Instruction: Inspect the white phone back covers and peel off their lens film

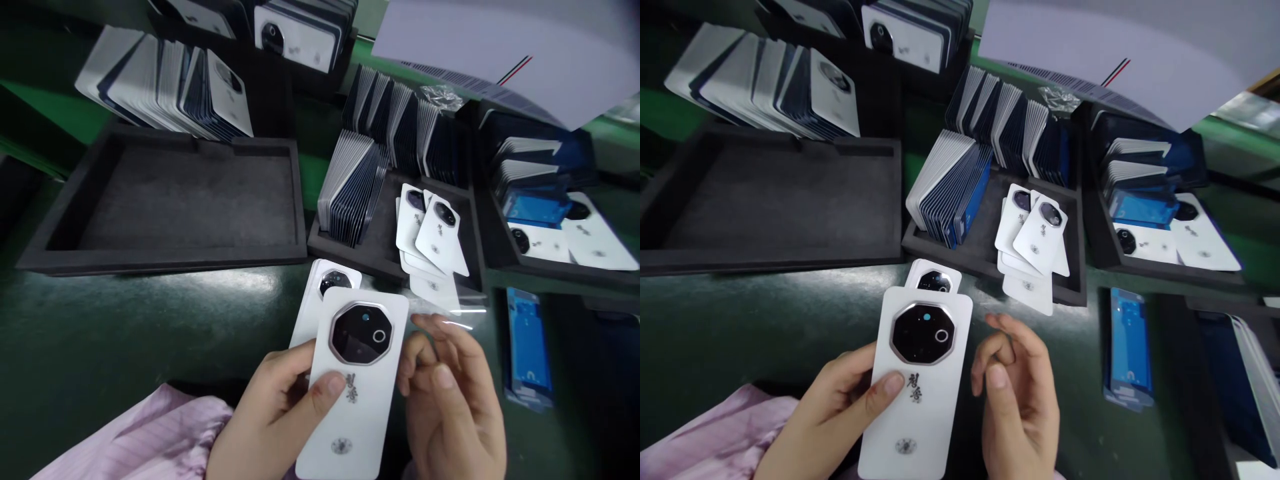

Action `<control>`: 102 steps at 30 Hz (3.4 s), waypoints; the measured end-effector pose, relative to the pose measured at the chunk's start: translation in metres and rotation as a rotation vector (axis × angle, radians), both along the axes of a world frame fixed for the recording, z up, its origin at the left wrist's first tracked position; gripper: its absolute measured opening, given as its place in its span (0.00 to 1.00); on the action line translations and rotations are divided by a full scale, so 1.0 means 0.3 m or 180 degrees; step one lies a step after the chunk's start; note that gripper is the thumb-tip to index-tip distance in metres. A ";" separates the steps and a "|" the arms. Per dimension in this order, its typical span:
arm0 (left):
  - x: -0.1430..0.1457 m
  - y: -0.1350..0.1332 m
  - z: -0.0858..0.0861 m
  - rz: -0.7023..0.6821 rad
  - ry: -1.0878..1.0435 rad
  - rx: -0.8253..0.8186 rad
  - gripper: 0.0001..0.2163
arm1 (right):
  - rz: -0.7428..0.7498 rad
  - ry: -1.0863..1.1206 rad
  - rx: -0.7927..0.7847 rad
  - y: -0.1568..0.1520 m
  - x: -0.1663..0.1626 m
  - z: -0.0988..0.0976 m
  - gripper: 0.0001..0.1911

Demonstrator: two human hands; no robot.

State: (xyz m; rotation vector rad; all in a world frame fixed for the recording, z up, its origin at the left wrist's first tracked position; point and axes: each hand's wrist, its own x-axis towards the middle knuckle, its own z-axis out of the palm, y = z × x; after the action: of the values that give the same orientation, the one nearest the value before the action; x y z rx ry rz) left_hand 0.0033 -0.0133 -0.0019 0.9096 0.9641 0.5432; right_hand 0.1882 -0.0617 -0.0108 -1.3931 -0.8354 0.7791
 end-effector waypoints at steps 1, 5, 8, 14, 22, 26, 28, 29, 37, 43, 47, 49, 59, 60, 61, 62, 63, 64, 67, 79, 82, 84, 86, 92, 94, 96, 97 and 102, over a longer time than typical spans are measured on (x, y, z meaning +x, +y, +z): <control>0.001 0.002 0.003 -0.0009 -0.0050 0.0054 0.18 | 0.0119 -0.0009 -0.0021 -0.007 -0.003 -0.002 0.14; 0.002 0.003 0.007 -0.0025 -0.0227 -0.0002 0.16 | 0.0510 0.0137 -0.0229 -0.038 -0.027 0.010 0.19; -0.004 -0.001 0.005 -0.0045 -0.0325 -0.0122 0.15 | 0.0401 0.0158 -0.0439 -0.052 -0.047 0.027 0.18; -0.010 0.004 0.008 -0.0080 -0.0483 -0.0253 0.15 | 0.0489 0.0020 -0.0268 -0.055 -0.039 0.027 0.17; -0.010 0.006 0.009 -0.0120 -0.0579 -0.0227 0.14 | 0.0406 0.0284 -0.0263 -0.044 -0.048 0.035 0.14; -0.029 -0.006 -0.008 -0.0212 -0.0452 -0.0197 0.11 | -0.0125 0.0614 -0.0477 -0.032 -0.093 0.065 0.12; -0.038 -0.015 -0.018 -0.0240 -0.0298 -0.0169 0.10 | -0.0261 0.0659 -0.0575 -0.028 -0.110 0.077 0.13; -0.042 -0.019 -0.023 -0.0264 -0.0206 -0.0148 0.11 | -0.0264 0.0636 -0.0613 -0.026 -0.115 0.081 0.12; -0.039 -0.022 -0.025 -0.0300 -0.0054 0.0018 0.15 | -0.0141 0.0474 -0.0705 -0.028 -0.114 0.082 0.10; -0.012 0.008 -0.004 -0.0156 -0.0558 -0.0155 0.13 | -0.0165 0.0431 -0.0672 -0.035 -0.118 0.073 0.10; -0.006 0.014 0.000 -0.0140 -0.0704 -0.0158 0.12 | -0.0021 0.0373 -0.0556 -0.041 -0.102 0.060 0.09; -0.007 0.011 0.002 -0.0143 -0.0673 -0.0103 0.14 | -0.0005 0.0350 -0.0499 -0.043 -0.097 0.056 0.10; -0.012 0.006 -0.005 -0.0136 -0.0453 -0.0083 0.15 | -0.0057 0.0160 -0.0443 -0.048 -0.101 0.049 0.08; -0.010 0.007 -0.005 -0.0130 -0.0462 -0.0082 0.15 | -0.0055 0.0132 -0.0426 -0.049 -0.099 0.048 0.07; -0.009 0.007 -0.005 -0.0113 -0.0471 -0.0083 0.15 | -0.0059 0.0109 -0.0414 -0.050 -0.098 0.046 0.07; -0.009 0.007 -0.005 -0.0099 -0.0474 -0.0091 0.14 | -0.0064 0.0093 -0.0401 -0.050 -0.097 0.045 0.07; -0.008 0.006 -0.004 -0.0089 -0.0481 -0.0102 0.14 | -0.0067 0.0083 -0.0389 -0.050 -0.097 0.044 0.07; -0.008 0.005 -0.003 -0.0085 -0.0505 -0.0120 0.14 | -0.0069 0.0074 -0.0378 -0.050 -0.096 0.042 0.07; -0.011 0.001 -0.002 -0.0108 -0.0580 -0.0182 0.13 | -0.0095 0.0037 -0.0346 -0.049 -0.096 0.039 0.07; 0.001 0.016 -0.005 -0.0034 -0.0986 -0.0730 0.11 | 0.0218 -0.0121 -0.0112 -0.039 -0.063 0.036 0.06; 0.001 0.017 -0.010 -0.0031 -0.1110 -0.0799 0.10 | 0.0361 -0.0171 0.0007 -0.029 -0.053 0.037 0.07; -0.001 0.017 -0.015 -0.0060 -0.1216 -0.0865 0.10 | 0.0480 -0.0228 0.0003 -0.027 -0.044 0.037 0.08; -0.001 0.018 -0.022 -0.0058 -0.1305 -0.0933 0.10 | 0.0592 -0.0266 -0.0064 -0.030 -0.035 0.036 0.09; -0.004 0.019 -0.032 -0.0056 -0.1405 -0.1099 0.10 | 0.0741 -0.0246 -0.0026 -0.048 -0.022 0.034 0.10; -0.007 0.020 -0.030 -0.0099 -0.1409 -0.1152 0.11 | 0.0773 -0.0268 -0.0017 -0.048 -0.019 0.032 0.10; -0.008 0.023 -0.026 -0.0145 -0.1437 -0.1206 0.11 | 0.0782 -0.0291 0.0023 -0.044 -0.016 0.030 0.11; -0.007 0.026 -0.024 -0.0160 -0.1464 -0.1226 0.11 | 0.0779 -0.0291 0.0043 -0.042 -0.015 0.030 0.11; 0.009 0.039 -0.016 -0.0159 -0.1642 -0.1367 0.11 | 0.0751 -0.0239 0.0066 -0.035 -0.017 0.029 0.14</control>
State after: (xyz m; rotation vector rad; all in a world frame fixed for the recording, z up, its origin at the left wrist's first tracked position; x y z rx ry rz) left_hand 0.0060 -0.0016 -0.0067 0.3750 0.5521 0.4709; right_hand 0.1832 -0.0723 -0.0022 -1.3265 -1.0772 0.8993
